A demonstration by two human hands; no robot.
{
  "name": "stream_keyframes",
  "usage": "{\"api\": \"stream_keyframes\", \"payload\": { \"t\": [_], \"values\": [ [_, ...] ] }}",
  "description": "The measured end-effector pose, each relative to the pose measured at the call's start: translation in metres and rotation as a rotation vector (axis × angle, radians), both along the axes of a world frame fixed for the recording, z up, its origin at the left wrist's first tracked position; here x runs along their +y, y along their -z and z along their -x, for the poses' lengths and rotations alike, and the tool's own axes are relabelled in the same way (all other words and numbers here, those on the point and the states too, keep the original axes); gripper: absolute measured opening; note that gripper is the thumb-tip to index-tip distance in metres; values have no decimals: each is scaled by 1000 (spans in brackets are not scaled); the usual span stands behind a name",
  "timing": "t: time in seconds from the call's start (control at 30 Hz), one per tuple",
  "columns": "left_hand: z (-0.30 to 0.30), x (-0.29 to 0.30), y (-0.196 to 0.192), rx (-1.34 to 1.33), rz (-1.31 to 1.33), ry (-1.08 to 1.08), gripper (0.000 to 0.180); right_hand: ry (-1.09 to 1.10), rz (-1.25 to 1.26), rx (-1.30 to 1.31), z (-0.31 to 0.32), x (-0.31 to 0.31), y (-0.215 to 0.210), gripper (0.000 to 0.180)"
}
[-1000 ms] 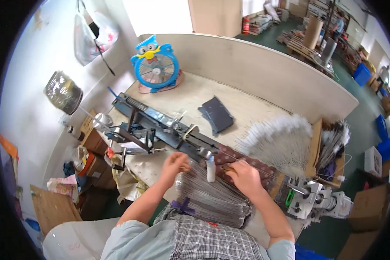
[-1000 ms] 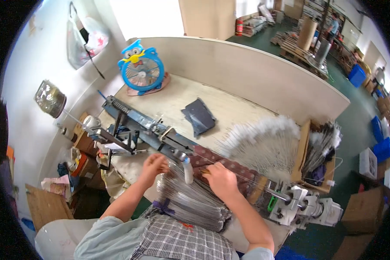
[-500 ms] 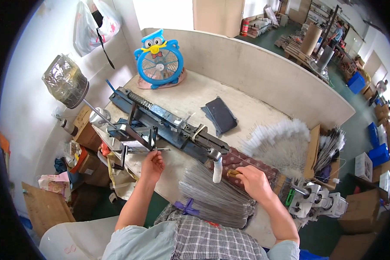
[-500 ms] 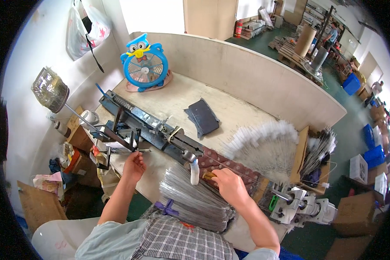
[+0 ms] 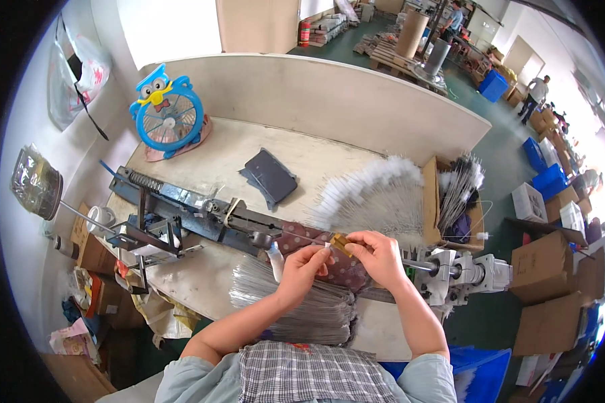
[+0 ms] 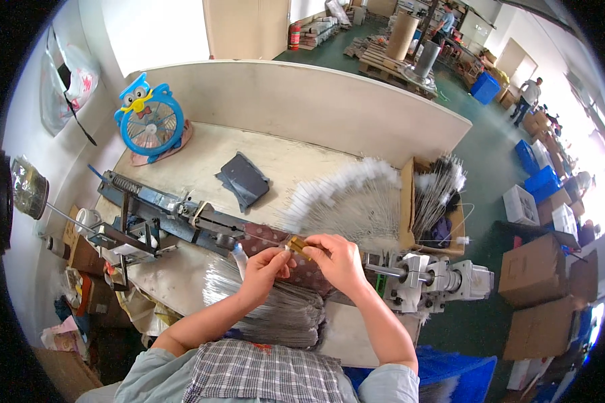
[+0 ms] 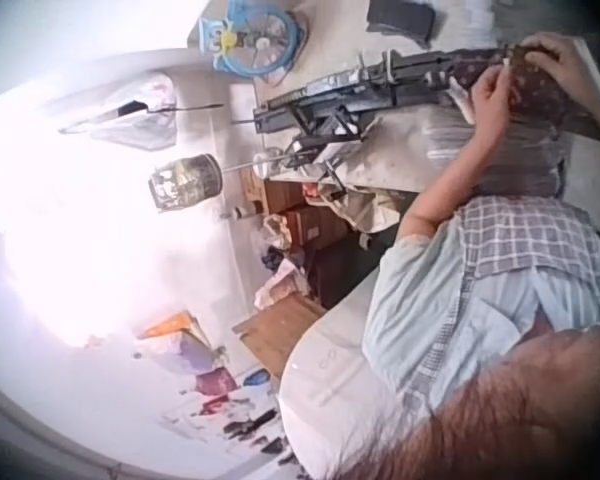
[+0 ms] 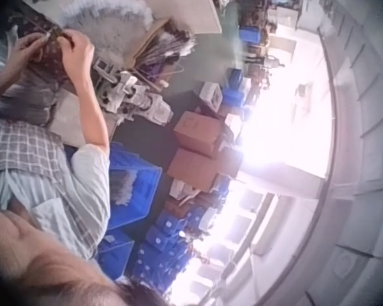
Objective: Assembling small white brush heads onto plastic components using an industrial assembly machine on a factory floor.
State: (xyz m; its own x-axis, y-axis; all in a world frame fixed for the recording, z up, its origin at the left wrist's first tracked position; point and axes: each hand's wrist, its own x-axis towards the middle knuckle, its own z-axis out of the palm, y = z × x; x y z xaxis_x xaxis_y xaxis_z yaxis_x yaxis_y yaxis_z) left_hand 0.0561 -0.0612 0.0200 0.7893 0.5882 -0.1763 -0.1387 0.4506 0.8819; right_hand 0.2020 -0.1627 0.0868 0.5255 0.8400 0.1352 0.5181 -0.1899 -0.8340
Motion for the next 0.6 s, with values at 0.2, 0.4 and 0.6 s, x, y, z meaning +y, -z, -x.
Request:
{"api": "stream_keyframes", "payload": {
  "t": [0.2,0.4,0.6],
  "values": [
    [-12,0,2,-28,-14,-77,18,-155,-58,-126,-9,-10,1,17],
    [5,6,-10,52,-14,-272,16,-112,-229,-571,-2,22,-12,10],
    [8,9,-13,6,141,-301,18,-174,-58,-487,21,67,13,13]
  ]
}}
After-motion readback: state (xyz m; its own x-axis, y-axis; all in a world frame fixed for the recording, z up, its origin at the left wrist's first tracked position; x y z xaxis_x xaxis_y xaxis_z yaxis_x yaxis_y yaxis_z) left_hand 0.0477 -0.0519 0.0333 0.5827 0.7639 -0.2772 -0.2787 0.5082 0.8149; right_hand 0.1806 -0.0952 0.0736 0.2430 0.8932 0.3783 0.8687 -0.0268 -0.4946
